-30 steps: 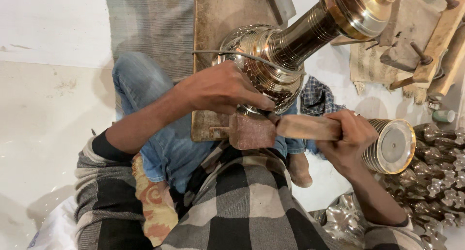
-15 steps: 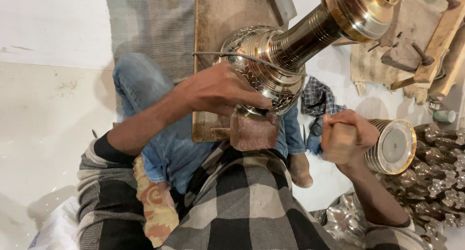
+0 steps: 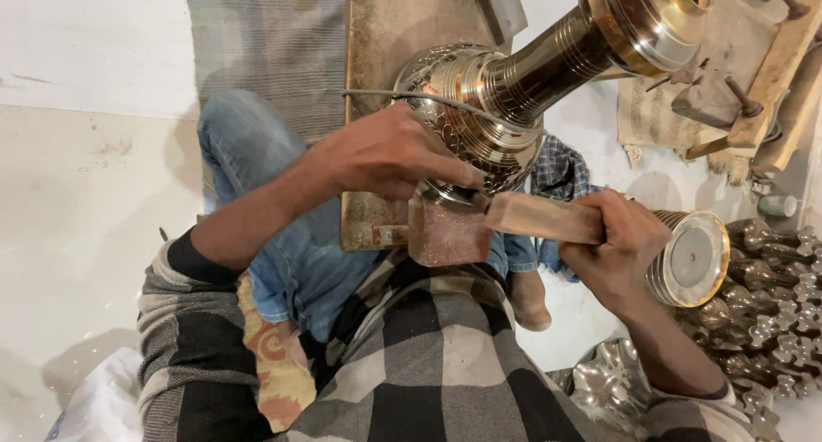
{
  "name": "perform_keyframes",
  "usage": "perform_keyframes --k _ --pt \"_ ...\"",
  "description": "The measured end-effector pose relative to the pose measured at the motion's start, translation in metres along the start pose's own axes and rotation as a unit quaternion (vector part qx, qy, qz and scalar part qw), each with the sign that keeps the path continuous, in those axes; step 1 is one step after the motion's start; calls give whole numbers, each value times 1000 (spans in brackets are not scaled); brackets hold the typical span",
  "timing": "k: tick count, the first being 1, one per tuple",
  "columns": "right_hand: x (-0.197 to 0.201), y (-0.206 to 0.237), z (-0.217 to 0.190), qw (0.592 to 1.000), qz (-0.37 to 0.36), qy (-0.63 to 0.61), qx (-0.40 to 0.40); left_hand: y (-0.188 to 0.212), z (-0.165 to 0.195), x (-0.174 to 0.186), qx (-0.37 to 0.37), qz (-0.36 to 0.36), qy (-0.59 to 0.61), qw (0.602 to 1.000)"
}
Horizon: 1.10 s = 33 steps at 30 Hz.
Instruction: The person sits on the floor and uses a wooden mallet and a metal chisel to hammer decorative patterns into the base of a brass lamp. They repeatedly strike the chisel against the metal surface to create indentations.
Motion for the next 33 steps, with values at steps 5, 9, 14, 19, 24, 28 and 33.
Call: perform_keyframes --k 5,9,14,19,24,28,33 --pt "-2 -6 -3 997 -3 65 30 1 0 -1 -2 -10 -36 999" --pt "0 -5 -2 995 54 -70 37 1 -4 -6 19 -40 -51 998" --pt "-2 -1 -1 986 87 -141 8 2 -7 -7 17 -47 -65 997" --pt "-5 -10 -6 992 101 -75 32 2 -11 -8 7 -53 -55 997" --pt "-9 -6 -6 998 55 -4 18 1 -15 -10 -1 -58 -53 997" --pt "-12 -2 0 994 66 -73 38 -1 -16 -9 -9 -79 -62 995" --pt "-10 -3 6 995 76 -61 30 -1 -19 -7 -8 -92 -58 994"
Point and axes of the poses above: each hand's wrist, its own y-axis away from the middle knuckle, its own x-axis out of the back of the hand, z = x × y, the point moved 5 cm from there along -y, towards the middle knuckle, and after that the axes turned 2 degrees about -y, right-handed, at the moved point
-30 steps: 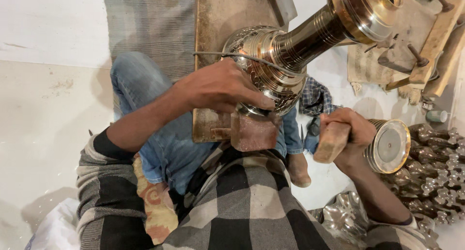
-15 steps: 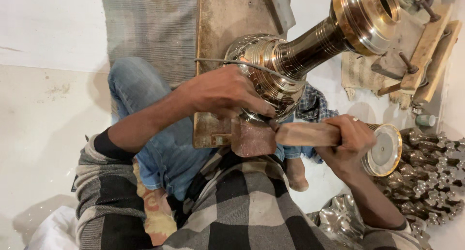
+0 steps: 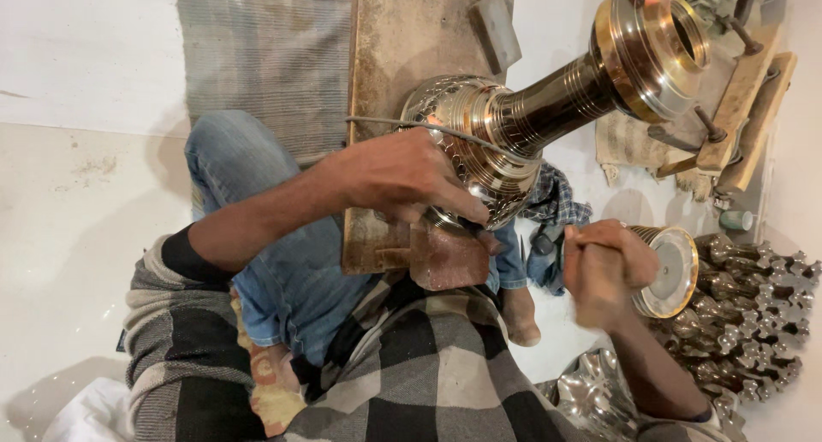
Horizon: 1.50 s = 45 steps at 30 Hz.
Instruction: The person sits on the floor and uses a wooden mallet and a metal chisel to hammer decorative patterns into the base of a brass lamp. They repeatedly strike the chisel against the metal surface to create indentations.
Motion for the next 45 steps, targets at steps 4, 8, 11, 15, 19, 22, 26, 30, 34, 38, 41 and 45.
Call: perform_keyframes --k 4,8,11,15,19,22,26,30,34,38,41,45 --pt "-3 -5 -8 999 -35 22 13 0 -4 -2 9 9 16 1000" --pt "0 -12 -14 993 81 -83 0 1 -6 -4 -16 19 9 1000" --pt "-6 -12 -22 989 -38 145 22 5 -8 -3 -22 38 30 999" --pt "2 -9 -16 997 -31 -33 -69 13 -13 -3 -1 44 42 998" --pt "-7 -14 -20 999 -33 18 -3 13 -15 -3 -9 53 47 997" --pt "-9 -18 -20 996 2 -84 -35 12 -15 0 -26 66 62 995" --pt "-9 -23 -35 991 -31 132 23 12 -15 5 -28 56 63 996" --pt "-5 -23 -28 992 -20 -97 -80 15 -15 7 -3 59 81 995" --pt "-9 -17 -27 995 -50 90 -5 14 -15 5 -9 51 76 996" --pt "-13 -13 -18 998 -38 58 1 11 -13 12 -34 70 65 995" --pt "-7 -15 -11 997 18 -28 -69 12 -11 21 -45 83 84 992" --pt "-8 -12 -19 990 -72 95 -79 15 -14 26 -9 84 115 990"
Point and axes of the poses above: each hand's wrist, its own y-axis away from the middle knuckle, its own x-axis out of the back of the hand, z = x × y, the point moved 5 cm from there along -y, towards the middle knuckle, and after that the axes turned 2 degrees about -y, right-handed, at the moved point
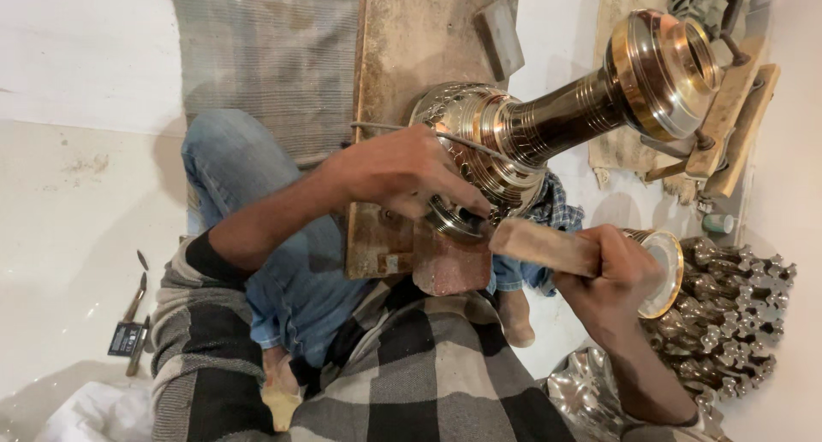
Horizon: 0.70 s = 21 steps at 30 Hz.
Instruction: The person sits on the floor and uses a wooden mallet and a metal chisel to hammer decorative patterns into the base of a brass lamp. They repeatedly strike the chisel against the metal surface to create indentations.
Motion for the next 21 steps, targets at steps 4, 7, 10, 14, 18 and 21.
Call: perform_keyframes --k 4,7,10,14,18,21 --pt "-26 13 14 960 45 -241 -135 19 -11 32 20 398 130 908" --pt "-68 22 25 814 96 -551 -156 62 -22 32 189 589 219 754" --pt "-93 50 38 761 143 -547 -318 104 -6 25 381 627 102 671" --pt "-100 74 37 778 57 -467 -416 113 41 0 498 591 -171 611" --pt "-98 72 42 758 31 -535 -372 96 60 -28 543 613 -253 515" --pt "-102 70 56 712 33 -598 -366 78 65 -51 493 678 -144 525"
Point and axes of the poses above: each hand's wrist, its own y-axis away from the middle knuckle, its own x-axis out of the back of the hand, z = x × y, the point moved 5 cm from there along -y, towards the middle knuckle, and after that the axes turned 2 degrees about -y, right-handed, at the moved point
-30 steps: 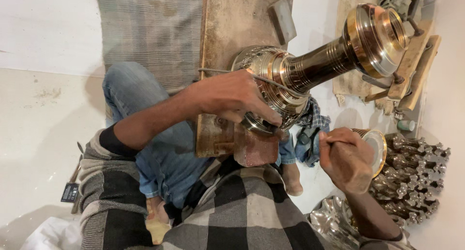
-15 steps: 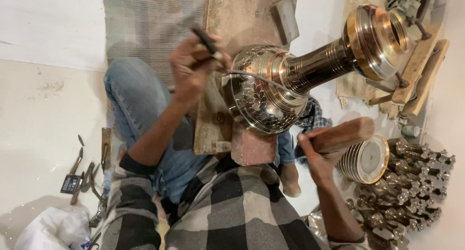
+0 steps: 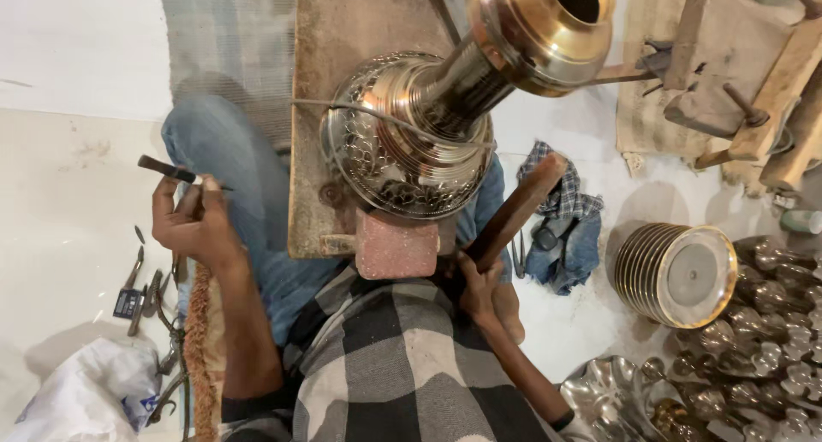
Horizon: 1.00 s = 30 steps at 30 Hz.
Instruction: The person sits on the floor and uses a wooden mallet and a metal chisel to hammer decorative patterns into the base of a brass lamp. They repeatedly strike the chisel against the metal surface to create indentations.
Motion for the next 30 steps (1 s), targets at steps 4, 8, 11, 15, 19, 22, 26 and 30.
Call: perform_keyframes --k 4,8,11,15,19,22,26,30 --pt "20 -14 6 997 20 -73 -25 53 18 -38 -3 -143 249 958" --pt "39 -18 7 997 63 48 -4 123 60 -90 -46 -307 313 898" --pt "50 -13 -17 951 90 175 239 166 78 -119 -73 -339 170 922" --pt "77 -17 -4 977 43 162 133 188 84 -134 -176 -315 -19 933" --pt "99 -17 -14 973 31 183 138 196 74 -136 -251 -279 -58 925" --pt "103 -21 -36 971 9 165 175 203 66 -137 -305 -255 -39 917" --pt "104 -34 -88 920 -49 264 286 209 54 -136 -346 -227 -93 906" --pt "98 -39 -143 863 -117 321 373 212 47 -138 -378 -226 -116 890"
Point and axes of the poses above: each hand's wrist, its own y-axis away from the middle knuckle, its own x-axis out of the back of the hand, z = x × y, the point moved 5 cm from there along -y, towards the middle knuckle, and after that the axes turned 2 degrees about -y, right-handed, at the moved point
